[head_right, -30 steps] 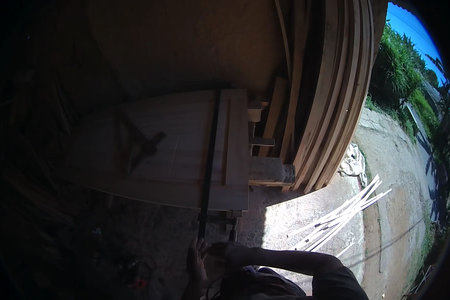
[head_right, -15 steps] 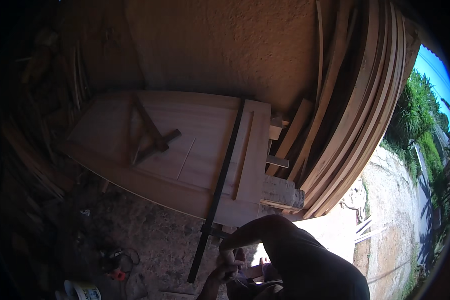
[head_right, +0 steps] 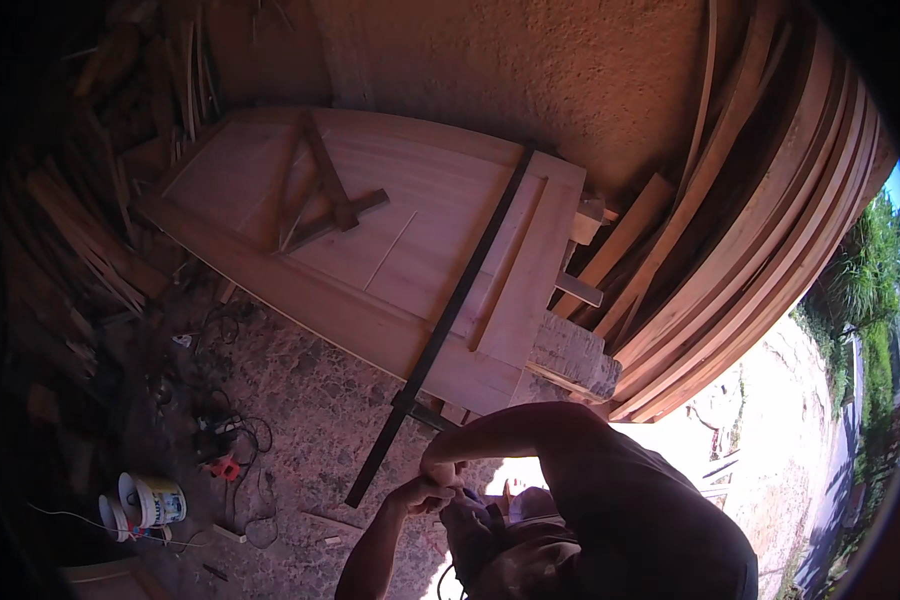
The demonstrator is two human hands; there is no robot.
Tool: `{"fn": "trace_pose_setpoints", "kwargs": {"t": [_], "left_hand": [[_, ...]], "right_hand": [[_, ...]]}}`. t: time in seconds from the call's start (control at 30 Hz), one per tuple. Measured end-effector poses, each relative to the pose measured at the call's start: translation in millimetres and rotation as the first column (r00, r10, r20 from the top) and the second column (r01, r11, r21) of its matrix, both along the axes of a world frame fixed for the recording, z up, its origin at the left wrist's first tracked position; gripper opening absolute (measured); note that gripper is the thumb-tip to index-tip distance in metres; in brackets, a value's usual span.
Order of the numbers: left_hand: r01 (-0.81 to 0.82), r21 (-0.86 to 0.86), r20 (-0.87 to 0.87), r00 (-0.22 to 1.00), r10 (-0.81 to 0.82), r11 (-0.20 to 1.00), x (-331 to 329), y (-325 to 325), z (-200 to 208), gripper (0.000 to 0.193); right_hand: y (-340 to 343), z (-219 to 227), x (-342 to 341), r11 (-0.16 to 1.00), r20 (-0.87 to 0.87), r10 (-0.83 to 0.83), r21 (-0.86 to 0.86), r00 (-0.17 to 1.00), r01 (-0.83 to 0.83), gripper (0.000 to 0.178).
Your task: The person aligns a wooden plank onto a door frame, positions a long bar clamp across the door assembly, and rotates the clamp handle to tighten the fit.
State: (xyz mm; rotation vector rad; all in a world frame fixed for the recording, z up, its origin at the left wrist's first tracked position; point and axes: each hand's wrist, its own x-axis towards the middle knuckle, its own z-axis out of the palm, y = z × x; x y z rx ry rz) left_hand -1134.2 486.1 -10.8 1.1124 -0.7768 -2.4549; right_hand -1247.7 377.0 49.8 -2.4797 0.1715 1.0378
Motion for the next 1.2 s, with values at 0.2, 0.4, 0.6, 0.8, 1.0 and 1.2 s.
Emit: {"fn": "trace_pose_setpoints", "kwargs": {"t": [0.2, 0.4, 0.6, 0.8, 1.0, 1.2], "left_hand": [[-0.147, -0.161, 0.161, 0.972, 0.173, 0.976, 5, 20, -58, 0.034], [0.24, -0.522, 0.741, 0.604, 0.295, 0.819, -27, 13, 8, 0.04], [-0.071, 0.278, -0.338, 0.926, 0.166, 0.958, -12, 1, 11, 0.026], [0.042, -0.276, 0.611, 0.779, 0.142, 0.96, -10, 27, -2, 0.033], [-0.07, -0.426, 0.294, 0.932, 0.211, 0.902, -13, 19, -5, 0.037], [0.035, 0.312, -0.322, 0.944, 0.071, 0.95, -22, -2, -9, 0.024]], "right_hand": [[5, 12, 3, 1.0, 0.062, 0.02, -0.009, 0.998, -0.02, 0.059], [17, -12, -33, 0.98, 0.432, -0.165, -0.033, 0.887, 0.198, 0.048], [-21, -71, 14, 0.928, -0.461, 0.072, 0.357, 0.885, 0.11, 0.024], [14, 27, -14, 0.982, 0.387, -0.151, -0.046, 0.909, 0.183, 0.045], [6, -17, -14, 0.968, 0.105, -0.236, 0.107, 0.966, 0.225, 0.047], [-11, -103, -17, 0.921, -0.18, 0.025, 0.386, 0.983, 0.047, 0.023]]}}
